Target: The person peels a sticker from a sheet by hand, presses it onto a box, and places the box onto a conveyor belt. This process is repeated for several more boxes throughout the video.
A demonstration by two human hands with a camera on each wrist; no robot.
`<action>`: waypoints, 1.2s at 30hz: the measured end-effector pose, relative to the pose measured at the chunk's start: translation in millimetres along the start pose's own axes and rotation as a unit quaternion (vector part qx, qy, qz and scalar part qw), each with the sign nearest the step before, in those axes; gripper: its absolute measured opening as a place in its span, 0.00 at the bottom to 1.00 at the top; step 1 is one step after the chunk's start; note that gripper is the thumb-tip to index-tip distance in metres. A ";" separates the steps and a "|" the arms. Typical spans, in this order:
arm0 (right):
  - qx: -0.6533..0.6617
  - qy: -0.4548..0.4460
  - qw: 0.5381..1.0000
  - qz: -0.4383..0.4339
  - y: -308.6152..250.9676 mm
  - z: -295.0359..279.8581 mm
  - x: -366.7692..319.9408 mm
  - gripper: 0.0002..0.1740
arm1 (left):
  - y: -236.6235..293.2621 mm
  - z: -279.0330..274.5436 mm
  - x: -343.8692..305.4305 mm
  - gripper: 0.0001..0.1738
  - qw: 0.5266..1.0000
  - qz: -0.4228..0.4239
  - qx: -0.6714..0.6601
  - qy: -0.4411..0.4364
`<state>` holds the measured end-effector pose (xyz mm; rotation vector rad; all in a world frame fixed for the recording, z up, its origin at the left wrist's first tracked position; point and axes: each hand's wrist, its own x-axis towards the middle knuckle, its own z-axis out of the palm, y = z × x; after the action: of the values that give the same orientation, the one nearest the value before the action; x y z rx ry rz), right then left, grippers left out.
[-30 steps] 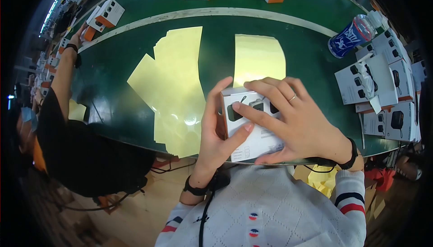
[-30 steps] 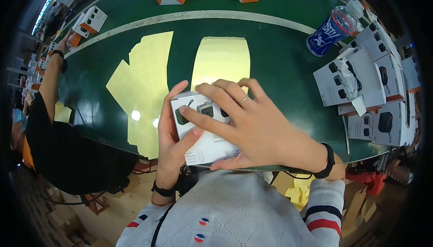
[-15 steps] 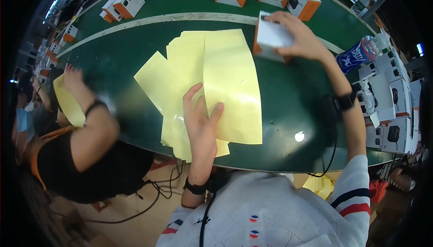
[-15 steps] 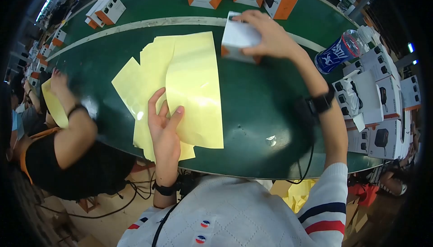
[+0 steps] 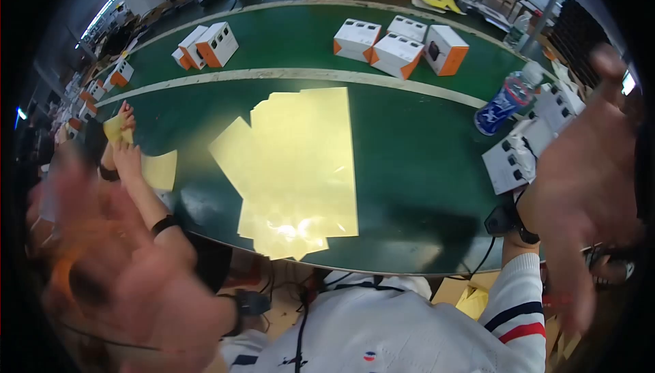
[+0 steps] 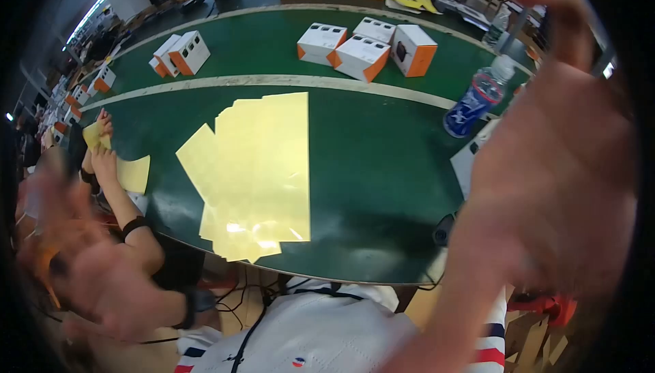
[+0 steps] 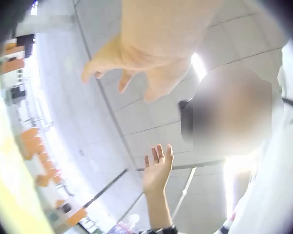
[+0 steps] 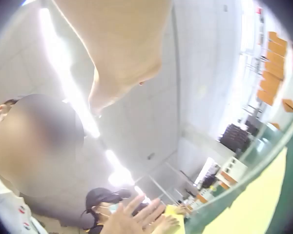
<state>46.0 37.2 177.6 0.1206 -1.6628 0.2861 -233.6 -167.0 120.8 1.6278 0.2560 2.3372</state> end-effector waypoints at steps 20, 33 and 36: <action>-0.226 0.067 0.967 -0.092 -236.3 -154.5 -4.9 0.30 | -169.8 -373.3 11.9 0.03 0.941 -0.322 0.017 0.107; -0.266 0.042 0.961 -0.065 -247.8 -122.2 0.8 0.34 | -152.4 -320.5 33.7 0.05 0.952 -0.290 0.046 0.089; -0.249 0.041 0.966 -0.059 -233.1 -107.3 -1.4 0.34 | -154.2 -313.5 32.1 0.06 0.952 -0.289 0.051 0.089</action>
<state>206.9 -159.6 212.6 -0.1685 -1.5903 -0.2180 -518.1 -6.1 -6.7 1.1651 0.7882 2.0262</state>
